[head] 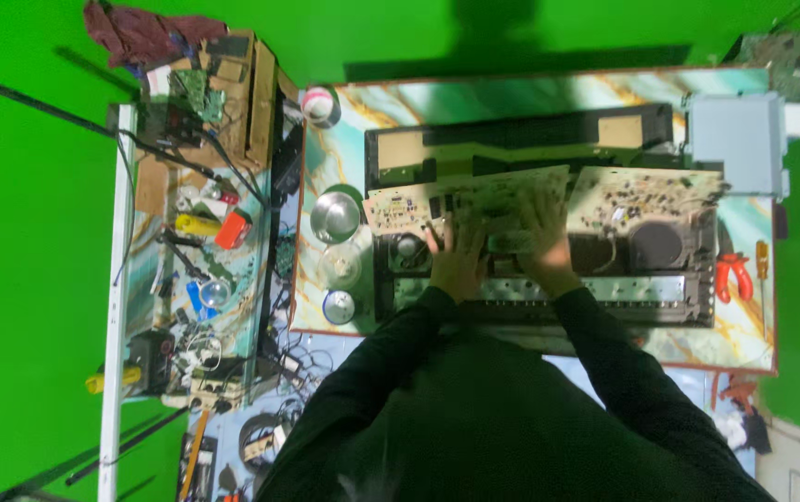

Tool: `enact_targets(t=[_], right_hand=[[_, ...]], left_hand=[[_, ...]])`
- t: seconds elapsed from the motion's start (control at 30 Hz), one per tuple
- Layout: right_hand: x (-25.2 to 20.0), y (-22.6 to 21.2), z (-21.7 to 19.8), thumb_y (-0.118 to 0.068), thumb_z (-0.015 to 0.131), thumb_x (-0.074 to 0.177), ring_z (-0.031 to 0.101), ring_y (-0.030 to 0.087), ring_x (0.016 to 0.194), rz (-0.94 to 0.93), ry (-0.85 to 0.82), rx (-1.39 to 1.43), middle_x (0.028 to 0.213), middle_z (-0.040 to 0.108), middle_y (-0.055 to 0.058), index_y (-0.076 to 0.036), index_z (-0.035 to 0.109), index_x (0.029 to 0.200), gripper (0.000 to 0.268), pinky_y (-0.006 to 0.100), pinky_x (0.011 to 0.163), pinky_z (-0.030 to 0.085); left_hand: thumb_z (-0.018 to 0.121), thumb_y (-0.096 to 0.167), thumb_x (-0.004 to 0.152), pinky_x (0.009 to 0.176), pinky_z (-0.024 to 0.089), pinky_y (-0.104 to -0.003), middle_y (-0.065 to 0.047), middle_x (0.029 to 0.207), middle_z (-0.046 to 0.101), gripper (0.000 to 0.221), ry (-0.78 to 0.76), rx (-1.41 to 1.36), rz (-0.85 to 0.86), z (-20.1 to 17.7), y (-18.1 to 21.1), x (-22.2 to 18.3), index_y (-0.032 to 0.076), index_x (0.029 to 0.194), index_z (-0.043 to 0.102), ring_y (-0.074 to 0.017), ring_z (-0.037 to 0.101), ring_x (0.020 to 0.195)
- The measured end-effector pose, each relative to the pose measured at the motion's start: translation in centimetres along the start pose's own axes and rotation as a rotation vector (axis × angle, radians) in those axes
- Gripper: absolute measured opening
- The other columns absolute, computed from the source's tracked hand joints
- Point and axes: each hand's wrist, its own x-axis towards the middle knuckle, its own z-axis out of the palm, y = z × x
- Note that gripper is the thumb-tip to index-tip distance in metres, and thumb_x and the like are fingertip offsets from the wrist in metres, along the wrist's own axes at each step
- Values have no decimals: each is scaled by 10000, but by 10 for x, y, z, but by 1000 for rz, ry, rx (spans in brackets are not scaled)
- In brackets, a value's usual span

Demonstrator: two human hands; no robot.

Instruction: The person uses a screwdriver to remove screws from a circuit board inside an electronic keyboard, then picks up a speaker and uses a blue tool to scrape or clean the edges of its housing.

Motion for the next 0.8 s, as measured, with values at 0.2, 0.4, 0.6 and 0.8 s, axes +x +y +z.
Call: enact_targets(t=[0.2,0.4,0.6,0.8], right_hand=[[25,23,27,-197,593,798,274,401,1522,102,-213,-281,1623,372,170,-130,437,1543,764,654,1229,118],[45,36,31,-211,627,844,339,407,1455,136,-257,-248,1547,470,139,-129,497,1491,666,654,1157,193],[34,41,14,-149,638,913,559,377,1291,30,-135,-234,1376,609,107,-124,578,1385,476,519,1050,448],[13,44,-6,-184,667,918,702,356,913,228,-249,-342,1260,617,155,-134,604,1345,435,437,722,599]], left_hand=[[691,468,846,1131,168,-791,-232,1615,332,898,-3,-12,-22,-11,-11,25,117,1591,333,-497,268,1479],[690,350,870,1171,210,-720,-192,1637,312,881,-183,155,-57,20,-23,42,116,1621,294,-447,286,1505],[624,253,938,1140,229,-714,-208,1681,240,823,-213,174,-91,38,-30,58,169,1652,224,-465,265,1475],[622,296,906,1141,197,-721,-185,1668,223,832,-290,125,-114,8,-22,65,208,1621,206,-442,207,1520]])
